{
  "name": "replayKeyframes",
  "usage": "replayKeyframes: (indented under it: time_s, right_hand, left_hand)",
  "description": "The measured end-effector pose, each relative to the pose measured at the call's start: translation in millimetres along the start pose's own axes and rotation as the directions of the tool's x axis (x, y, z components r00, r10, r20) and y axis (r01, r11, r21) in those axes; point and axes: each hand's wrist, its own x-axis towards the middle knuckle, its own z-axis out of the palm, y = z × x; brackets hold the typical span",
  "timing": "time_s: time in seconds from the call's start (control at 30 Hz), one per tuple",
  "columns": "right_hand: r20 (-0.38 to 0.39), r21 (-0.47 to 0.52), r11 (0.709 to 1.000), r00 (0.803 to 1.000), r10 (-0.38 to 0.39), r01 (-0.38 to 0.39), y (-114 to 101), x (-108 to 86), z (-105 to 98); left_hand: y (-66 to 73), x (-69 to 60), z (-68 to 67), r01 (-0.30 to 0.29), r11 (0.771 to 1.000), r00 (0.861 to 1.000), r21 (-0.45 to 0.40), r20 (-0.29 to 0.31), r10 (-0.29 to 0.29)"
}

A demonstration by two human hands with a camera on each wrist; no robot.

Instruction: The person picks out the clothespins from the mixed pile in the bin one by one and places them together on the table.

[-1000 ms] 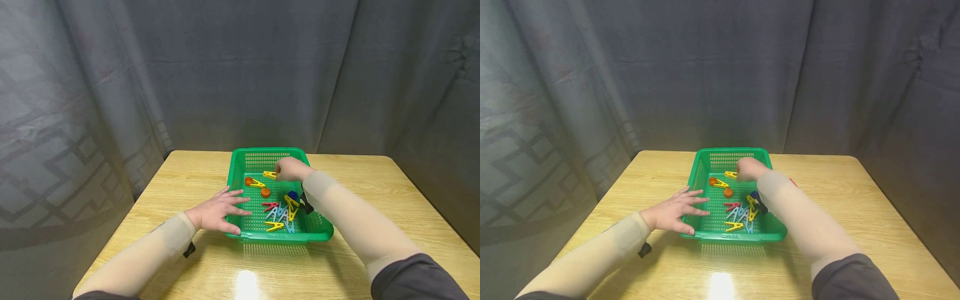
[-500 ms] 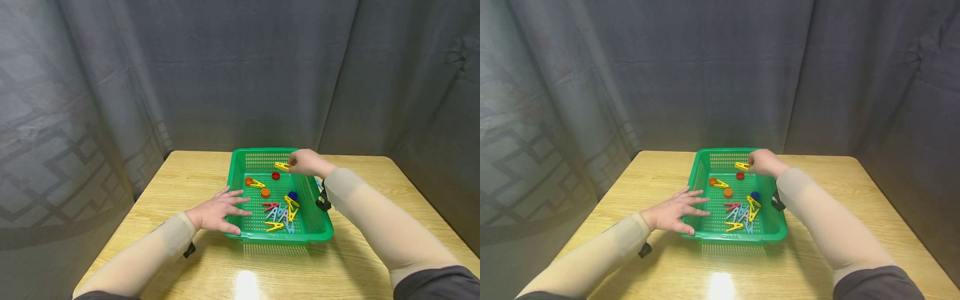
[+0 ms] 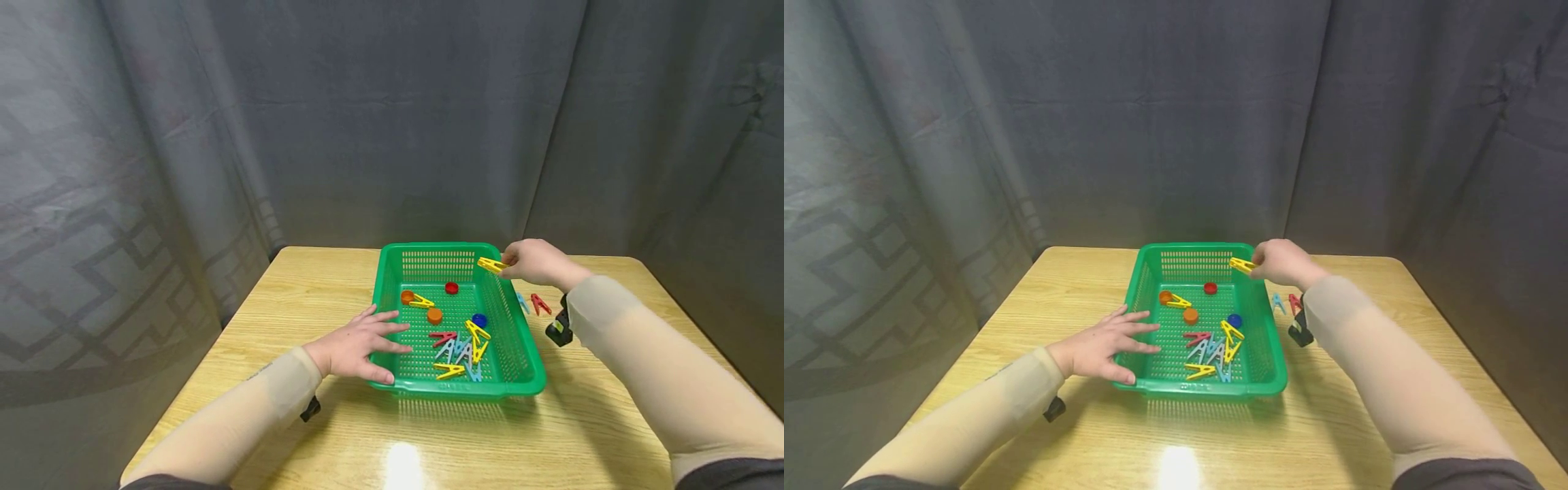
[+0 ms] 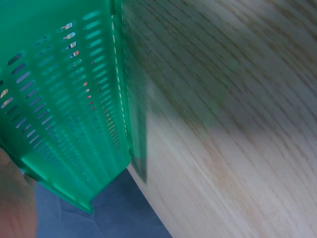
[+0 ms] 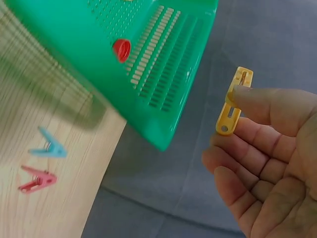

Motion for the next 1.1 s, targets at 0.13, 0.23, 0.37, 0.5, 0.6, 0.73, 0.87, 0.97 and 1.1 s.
replayKeyframes:
  time_s: [0.13, 0.23, 0.37, 0.5, 0.6, 0.73, 0.87, 0.97, 1.1]
  right_hand:
    - [-0.005, -0.009, 0.999, 0.999, 0.036, -0.036, 14, -2.4, -3]
    - [-0.011, -0.013, 0.998, 0.998, 0.055, -0.055, 26, -4.7, -4]
    - [-0.015, 0.005, 0.997, 0.997, 0.077, -0.077, 41, -8.6, -7]
    - [-0.022, 0.035, 0.993, 0.994, 0.11, -0.109, 54, -12.3, -9]
    - [-0.027, 0.048, 0.989, 0.99, 0.139, -0.138, 62, -14.4, -9]
    - [-0.023, 0.06, 0.983, 0.984, 0.176, -0.174, 73, -16.8, -7]
    - [-0.001, 0.086, 0.971, 0.975, 0.224, -0.223, 85, -18.7, -3]
    - [0.015, 0.101, 0.959, 0.964, 0.266, -0.266, 95, -19.7, 2]
    - [0.007, 0.112, 0.945, 0.951, 0.309, -0.308, 106, -20.7, 10]
  left_hand:
    - [-0.4, 0.3, 0.4, 0.003, 1.0, 1.0, -0.001, 0.004, -0.003]
    - [-0.2, 0.2, 0.4, -0.001, 1.0, 1.0, -0.003, 0.004, 0.001]
    - [0.3, -0.4, 0.2, -0.005, 1.0, 1.0, -0.001, 0.002, 0.005]
    - [0.4, -0.9, 0.2, -0.004, 1.0, 1.0, 0.002, 0.001, 0.004]
    - [0.2, -1.0, 0.4, -0.004, 1.0, 1.0, 0.001, 0.0, 0.004]
    - [-0.4, -1.4, 0.5, -0.003, 1.0, 1.0, 0.0, -0.001, 0.003]
    - [-0.9, -2.0, 0.5, -0.007, 1.0, 1.0, -0.003, -0.004, 0.007]
    - [-1.1, -2.5, 0.6, -0.007, 1.0, 1.0, 0.0, -0.006, 0.007]
    - [-1.3, -3.3, 0.7, -0.004, 1.0, 1.0, 0.008, -0.005, 0.004]
